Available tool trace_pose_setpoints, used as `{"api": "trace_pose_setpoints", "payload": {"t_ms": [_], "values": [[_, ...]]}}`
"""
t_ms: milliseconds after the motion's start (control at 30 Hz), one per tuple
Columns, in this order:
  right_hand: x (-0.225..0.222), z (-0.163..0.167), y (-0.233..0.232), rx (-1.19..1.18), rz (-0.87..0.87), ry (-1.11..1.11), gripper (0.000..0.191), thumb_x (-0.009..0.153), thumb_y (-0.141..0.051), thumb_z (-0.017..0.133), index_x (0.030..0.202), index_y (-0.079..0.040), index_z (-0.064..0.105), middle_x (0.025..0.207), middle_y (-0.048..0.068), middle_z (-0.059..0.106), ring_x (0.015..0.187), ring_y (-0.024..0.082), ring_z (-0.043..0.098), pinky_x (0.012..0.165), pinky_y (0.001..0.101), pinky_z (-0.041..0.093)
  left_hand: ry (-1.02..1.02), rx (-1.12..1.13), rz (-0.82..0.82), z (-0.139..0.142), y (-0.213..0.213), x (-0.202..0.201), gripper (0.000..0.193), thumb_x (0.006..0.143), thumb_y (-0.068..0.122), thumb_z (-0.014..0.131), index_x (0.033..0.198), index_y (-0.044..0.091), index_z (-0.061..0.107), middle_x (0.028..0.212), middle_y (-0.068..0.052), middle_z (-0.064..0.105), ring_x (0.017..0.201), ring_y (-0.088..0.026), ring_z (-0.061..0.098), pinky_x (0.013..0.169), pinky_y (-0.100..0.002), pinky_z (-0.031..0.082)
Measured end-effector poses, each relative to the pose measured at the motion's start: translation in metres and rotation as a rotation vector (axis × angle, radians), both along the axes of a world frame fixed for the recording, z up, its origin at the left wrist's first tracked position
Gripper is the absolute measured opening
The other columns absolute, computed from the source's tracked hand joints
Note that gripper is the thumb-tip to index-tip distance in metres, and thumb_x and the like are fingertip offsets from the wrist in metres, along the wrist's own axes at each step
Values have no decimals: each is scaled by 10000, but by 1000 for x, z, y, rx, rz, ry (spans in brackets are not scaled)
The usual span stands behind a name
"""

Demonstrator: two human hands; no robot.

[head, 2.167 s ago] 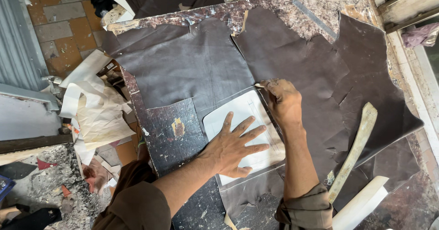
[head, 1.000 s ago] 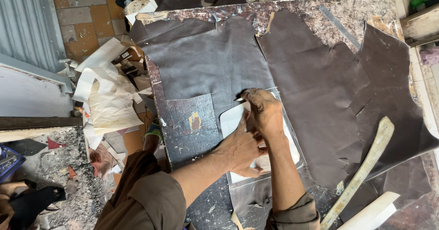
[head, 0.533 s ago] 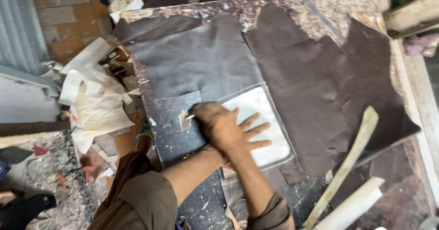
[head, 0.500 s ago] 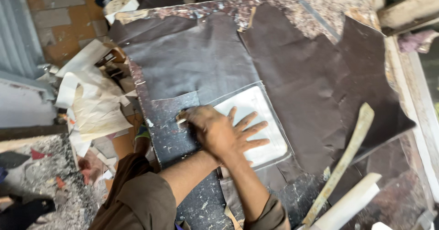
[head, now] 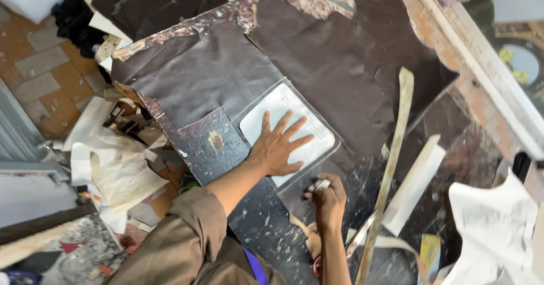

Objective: The person places a paper pattern on a large sheet of dark leather, traces its outline with chalk, and then cuts the leather along the traced lines using shears. The person also uses a metal ruler to draw straight lines on the leather.

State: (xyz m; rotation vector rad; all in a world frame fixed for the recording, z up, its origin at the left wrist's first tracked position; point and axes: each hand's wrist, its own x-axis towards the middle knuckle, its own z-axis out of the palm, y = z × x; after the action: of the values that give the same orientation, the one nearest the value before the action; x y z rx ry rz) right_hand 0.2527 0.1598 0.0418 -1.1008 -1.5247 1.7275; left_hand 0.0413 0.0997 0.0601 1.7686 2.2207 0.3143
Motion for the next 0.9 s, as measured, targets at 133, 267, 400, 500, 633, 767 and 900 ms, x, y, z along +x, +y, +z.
{"api": "trace_pose_setpoints", "payload": {"t_ms": [133, 267, 400, 500, 633, 767, 900], "values": [[-17, -8, -2, 517, -11, -464, 351, 872, -258, 734, 1176, -83, 727, 1004, 108, 761, 895, 229, 717, 833, 401, 567, 94, 75, -25, 1, 2, 3, 695, 918, 482, 571, 1559, 387, 321, 1692, -54, 94, 1548, -362, 15, 1148, -775, 12], [-30, 3, -14, 812, 65, -681, 466, 815, -373, 818, 1232, -176, 749, 1043, 149, 774, 917, 296, 733, 794, 417, 564, 77, 61, -44, -3, 8, 4, 694, 925, 375, 561, 1570, 386, 304, 1684, -48, 68, 1541, -375, 4, 1148, -774, 10], [-36, 10, -16, 723, 62, -794, 550, 779, -441, 827, 1268, -209, 735, 980, 145, 767, 879, 296, 740, 797, 404, 566, 23, 83, -124, 1, 15, -22, 727, 925, 361, 606, 1593, 258, 339, 1693, -30, 196, 1547, -300, 124, 1136, -724, 130], [-39, 9, -18, 674, 42, -774, 562, 770, -455, 813, 1274, -224, 721, 979, 116, 775, 855, 260, 754, 776, 387, 577, -46, 28, -263, 10, 14, -77, 737, 891, 426, 647, 1570, 249, 418, 1707, 6, 297, 1572, -193, 237, 1185, -608, 234], [-43, 8, -19, 650, 23, -840, 573, 767, -449, 817, 1288, -233, 718, 932, 113, 773, 846, 260, 744, 780, 394, 570, 66, 23, -403, 20, 11, -144, 784, 799, 626, 691, 1484, 317, 468, 1655, -11, 272, 1522, -247, 195, 1131, -566, 218], [-45, 9, -23, 686, -9, -784, 532, 793, -434, 806, 1274, -222, 727, 1011, 97, 784, 900, 252, 749, 810, 397, 569, 95, 203, -457, 11, 10, -161, 771, 802, 711, 615, 1480, 373, 474, 1645, 2, 287, 1500, -270, 214, 1117, -553, 231], [-50, 14, -24, 571, -27, -867, 572, 772, -429, 800, 1302, -235, 712, 949, 103, 766, 881, 257, 733, 805, 407, 562, 132, 189, -466, -5, 13, -165, 743, 850, 729, 537, 1497, 372, 456, 1652, 9, 276, 1504, -276, 209, 1097, -540, 252]]}}
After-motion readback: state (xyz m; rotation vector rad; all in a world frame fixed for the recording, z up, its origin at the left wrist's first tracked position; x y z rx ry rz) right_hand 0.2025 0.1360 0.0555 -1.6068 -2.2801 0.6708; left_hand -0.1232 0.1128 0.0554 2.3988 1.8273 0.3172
